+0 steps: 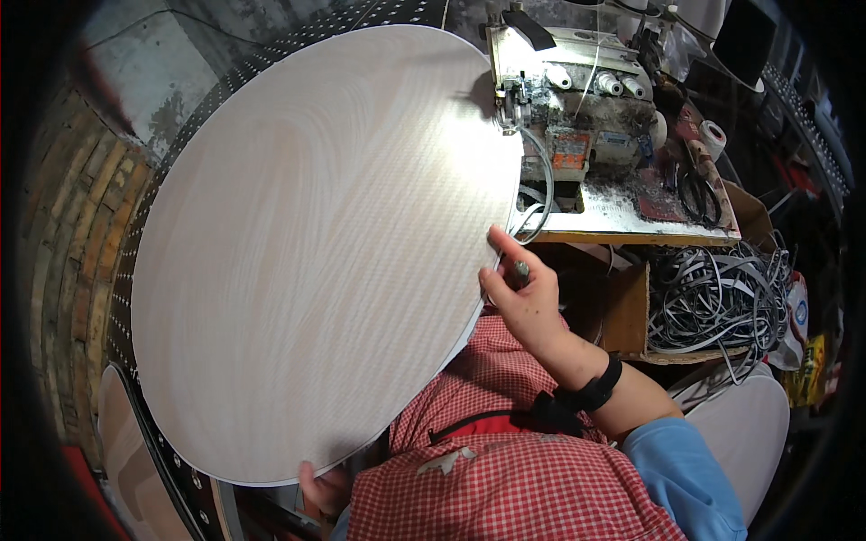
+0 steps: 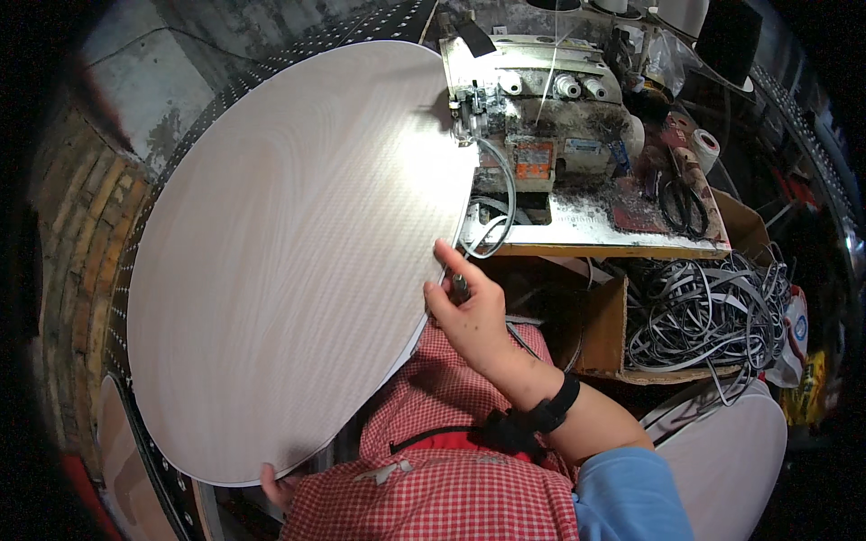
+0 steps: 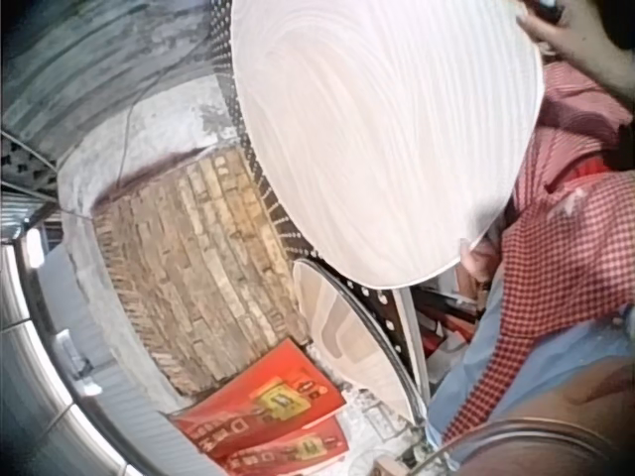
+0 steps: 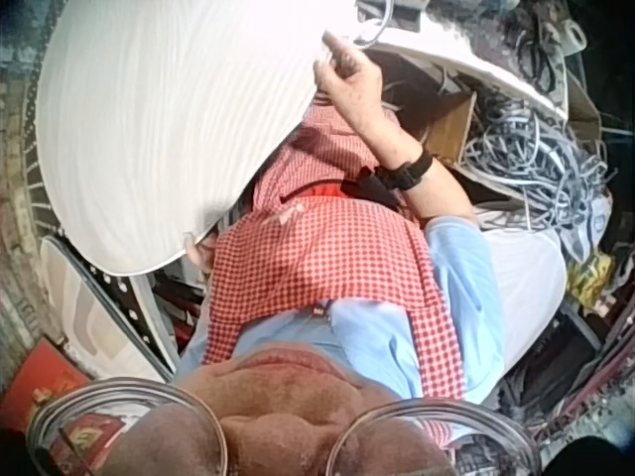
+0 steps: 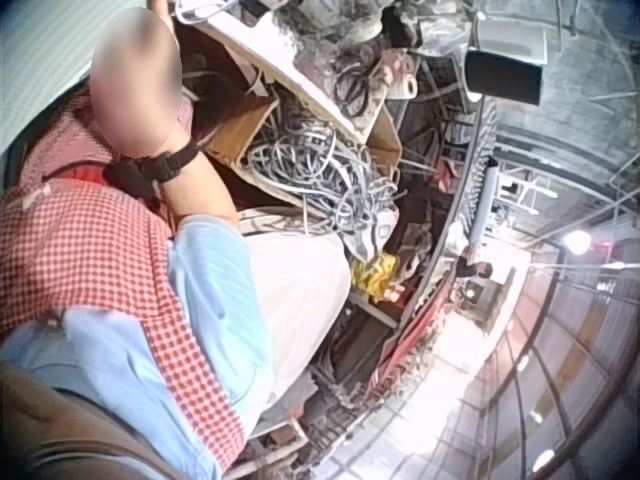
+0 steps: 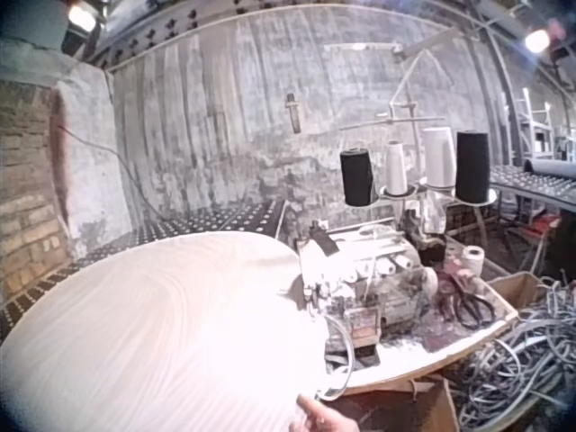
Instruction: Finishing the edges of large fabric panels using an industrial overlock sewing machine.
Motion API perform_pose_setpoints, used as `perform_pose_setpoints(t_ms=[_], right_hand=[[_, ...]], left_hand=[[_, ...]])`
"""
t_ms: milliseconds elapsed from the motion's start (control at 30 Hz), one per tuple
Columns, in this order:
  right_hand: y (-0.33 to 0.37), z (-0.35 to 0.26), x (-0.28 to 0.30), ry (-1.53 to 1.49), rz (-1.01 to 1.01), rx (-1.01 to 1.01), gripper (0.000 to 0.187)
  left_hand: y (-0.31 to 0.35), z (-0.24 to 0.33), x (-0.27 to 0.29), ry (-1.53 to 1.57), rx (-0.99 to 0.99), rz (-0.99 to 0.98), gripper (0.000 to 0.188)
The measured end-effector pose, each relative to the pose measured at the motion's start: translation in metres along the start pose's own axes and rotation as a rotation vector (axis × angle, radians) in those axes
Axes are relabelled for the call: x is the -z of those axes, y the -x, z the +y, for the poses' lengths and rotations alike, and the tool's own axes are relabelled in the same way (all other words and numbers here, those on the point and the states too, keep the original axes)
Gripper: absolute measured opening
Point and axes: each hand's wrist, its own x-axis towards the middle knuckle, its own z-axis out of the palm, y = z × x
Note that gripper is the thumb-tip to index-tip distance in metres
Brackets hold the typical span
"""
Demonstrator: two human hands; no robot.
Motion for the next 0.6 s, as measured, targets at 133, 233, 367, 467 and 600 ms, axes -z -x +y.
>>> perform_pose_setpoints(t_ms=[133, 233, 367, 467, 600], right_hand=[[-0.019, 0.0, 0.007, 0.059, 0.027, -0.009, 0.049], [-0.016, 0.008, 0.008, 0.093, 0.077, 0.06, 0.05], [0.019, 0.01, -0.006, 0.117, -0.096, 0.16, 0.051], [0.009, 0.007, -0.004, 0.094, -0.018, 0.118, 0.05], [-0.008, 0.005, 0.001, 0.06, 0.041, 0.074, 0.049]], left_hand=[[-0.022, 0.005, -0.057, -0.012, -0.441, 0.835, 0.061], [-0.01, 0.011, -0.009, -0.11, -0.346, 0.735, 0.06], [0.004, 0.01, 0.031, -0.312, -0.093, 0.377, 0.059], [0.005, 0.001, 0.022, -0.275, -0.12, 0.463, 0.059], [-0.019, 0.007, -0.038, 0.029, -0.414, 0.731, 0.06]])
